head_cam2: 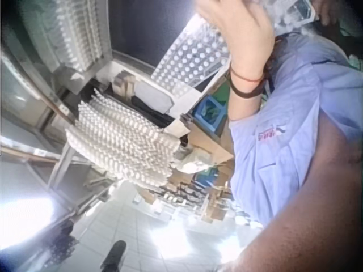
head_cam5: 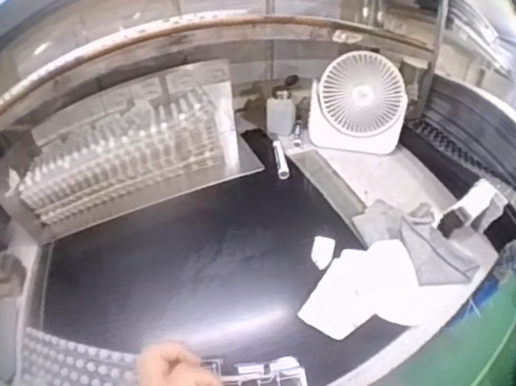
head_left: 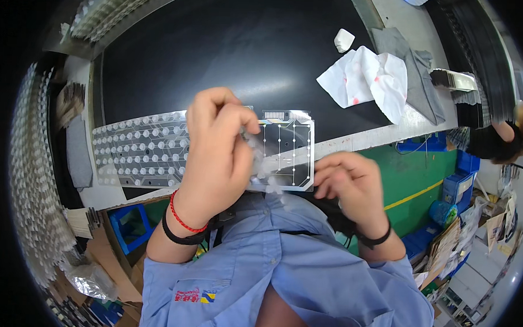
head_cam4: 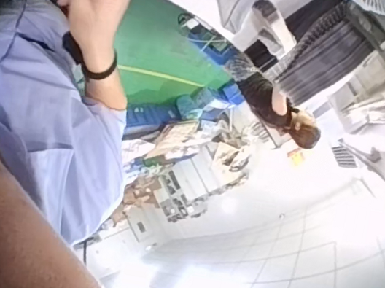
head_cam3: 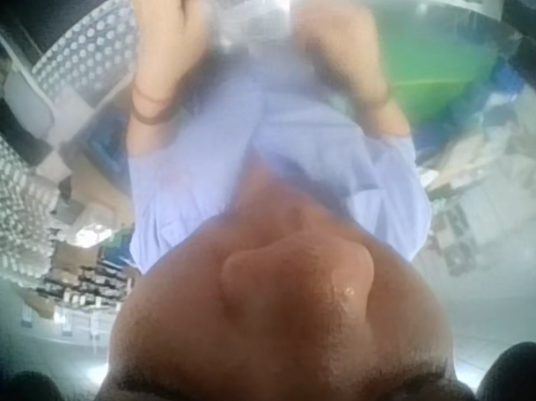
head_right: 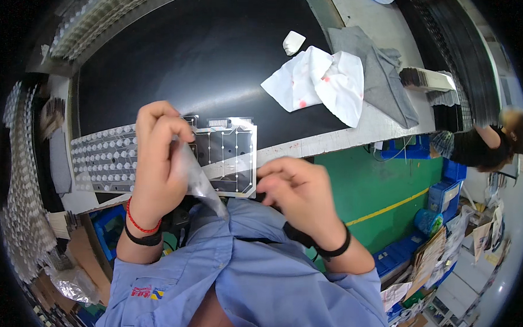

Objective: Cleaning and assembling plastic keyboard membrane sheets at a workstation.

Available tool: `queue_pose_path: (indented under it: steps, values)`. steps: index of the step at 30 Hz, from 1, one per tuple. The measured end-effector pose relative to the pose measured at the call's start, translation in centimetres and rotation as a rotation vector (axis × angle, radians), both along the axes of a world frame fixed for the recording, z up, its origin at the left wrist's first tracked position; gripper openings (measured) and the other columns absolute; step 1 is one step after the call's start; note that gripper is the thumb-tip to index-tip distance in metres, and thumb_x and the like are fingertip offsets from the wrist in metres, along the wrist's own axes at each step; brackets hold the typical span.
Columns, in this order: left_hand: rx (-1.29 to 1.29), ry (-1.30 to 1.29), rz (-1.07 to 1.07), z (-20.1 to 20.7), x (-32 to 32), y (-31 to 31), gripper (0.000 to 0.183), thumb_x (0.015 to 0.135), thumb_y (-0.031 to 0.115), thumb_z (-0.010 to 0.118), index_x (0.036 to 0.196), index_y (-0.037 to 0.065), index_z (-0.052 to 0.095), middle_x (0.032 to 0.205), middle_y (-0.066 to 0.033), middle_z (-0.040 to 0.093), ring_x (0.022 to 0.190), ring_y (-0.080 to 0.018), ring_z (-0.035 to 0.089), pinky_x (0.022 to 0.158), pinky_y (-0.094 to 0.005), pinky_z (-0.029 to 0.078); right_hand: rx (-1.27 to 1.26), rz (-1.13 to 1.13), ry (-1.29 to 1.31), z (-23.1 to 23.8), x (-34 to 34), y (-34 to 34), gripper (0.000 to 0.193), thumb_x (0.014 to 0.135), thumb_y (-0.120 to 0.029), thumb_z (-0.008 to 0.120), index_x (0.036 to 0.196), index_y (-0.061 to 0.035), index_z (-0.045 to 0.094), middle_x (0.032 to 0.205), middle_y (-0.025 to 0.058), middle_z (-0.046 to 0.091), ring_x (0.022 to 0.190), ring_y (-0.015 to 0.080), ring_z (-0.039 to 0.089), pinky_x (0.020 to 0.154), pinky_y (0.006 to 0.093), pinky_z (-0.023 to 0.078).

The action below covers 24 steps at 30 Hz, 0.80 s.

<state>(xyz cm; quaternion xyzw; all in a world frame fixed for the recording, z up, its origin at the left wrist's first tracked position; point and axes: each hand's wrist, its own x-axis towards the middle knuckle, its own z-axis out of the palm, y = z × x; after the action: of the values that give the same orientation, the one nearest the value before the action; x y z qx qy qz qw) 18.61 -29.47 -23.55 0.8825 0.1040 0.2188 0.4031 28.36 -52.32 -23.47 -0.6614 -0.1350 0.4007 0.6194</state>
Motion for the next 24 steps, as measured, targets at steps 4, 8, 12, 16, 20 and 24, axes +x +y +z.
queue_pose_path:
  steps: [4,8,12,16,20,24]
  values:
    - [-0.106,-0.129,-0.004,-1.0,-0.9,0.6,0.026,0.076,-0.013,0.053,0.095,0.004,0.059,0.123,-0.0183,0.046,0.103,-0.0300,0.054,0.089,-0.0376,0.046,-0.050,-0.075,-0.433,5.1,4.7,0.5,0.028,0.101,-0.012,0.061,0.124,0.0024,0.066,0.089,0.0061,0.070,0.074,0.0068,0.061,0.067,0.0214,0.048]
    - [-0.094,-0.115,0.013,-0.8,-1.9,0.8,0.025,0.077,-0.013,0.055,0.096,0.003,0.059,0.129,-0.0201,0.045,0.113,-0.0337,0.057,0.092,-0.0392,0.049,-0.276,0.118,-1.200,5.7,13.3,5.1,0.031,0.095,-0.017,0.067,0.120,0.0014,0.070,0.100,0.0151,0.071,0.091,0.0273,0.068,0.084,0.0347,0.053]
    - [-0.151,-0.096,0.043,-0.5,-2.4,0.5,0.022,0.078,-0.011,0.060,0.095,0.003,0.059,0.131,-0.0205,0.047,0.120,-0.0366,0.057,0.095,-0.0400,0.049,-0.377,0.398,-1.511,2.7,18.8,7.5,0.035,0.092,-0.015,0.069,0.123,-0.0001,0.068,0.107,0.0157,0.068,0.093,0.0302,0.064,0.086,0.0346,0.051]
    - [-0.183,-0.135,0.047,-1.2,-2.7,0.6,0.020,0.079,-0.009,0.065,0.094,0.003,0.060,0.131,-0.0193,0.049,0.118,-0.0357,0.059,0.094,-0.0396,0.051,-0.454,0.479,-1.404,2.8,19.2,8.1,0.038,0.088,-0.008,0.074,0.125,-0.0028,0.067,0.105,0.0126,0.068,0.093,0.0232,0.065,0.082,0.0312,0.052]
    - [-0.188,-0.184,0.012,-1.8,-2.6,1.1,0.020,0.080,-0.009,0.066,0.094,0.003,0.060,0.130,-0.0185,0.050,0.112,-0.0315,0.061,0.086,-0.0352,0.053,-0.490,0.333,-1.145,5.1,17.0,8.7,0.034,0.084,-0.007,0.077,0.117,-0.0039,0.070,0.098,0.0104,0.070,0.090,0.0210,0.068,0.080,0.0318,0.053]
    - [-0.347,-0.151,0.000,-1.8,-3.0,1.1,0.019,0.080,-0.009,0.066,0.094,0.003,0.059,0.129,-0.0174,0.051,0.108,-0.0254,0.061,0.082,-0.0301,0.052,-0.142,0.161,-1.428,7.8,12.9,7.4,0.029,0.080,-0.008,0.080,0.108,-0.0051,0.073,0.093,0.0083,0.071,0.082,0.0206,0.067,0.075,0.0299,0.051]
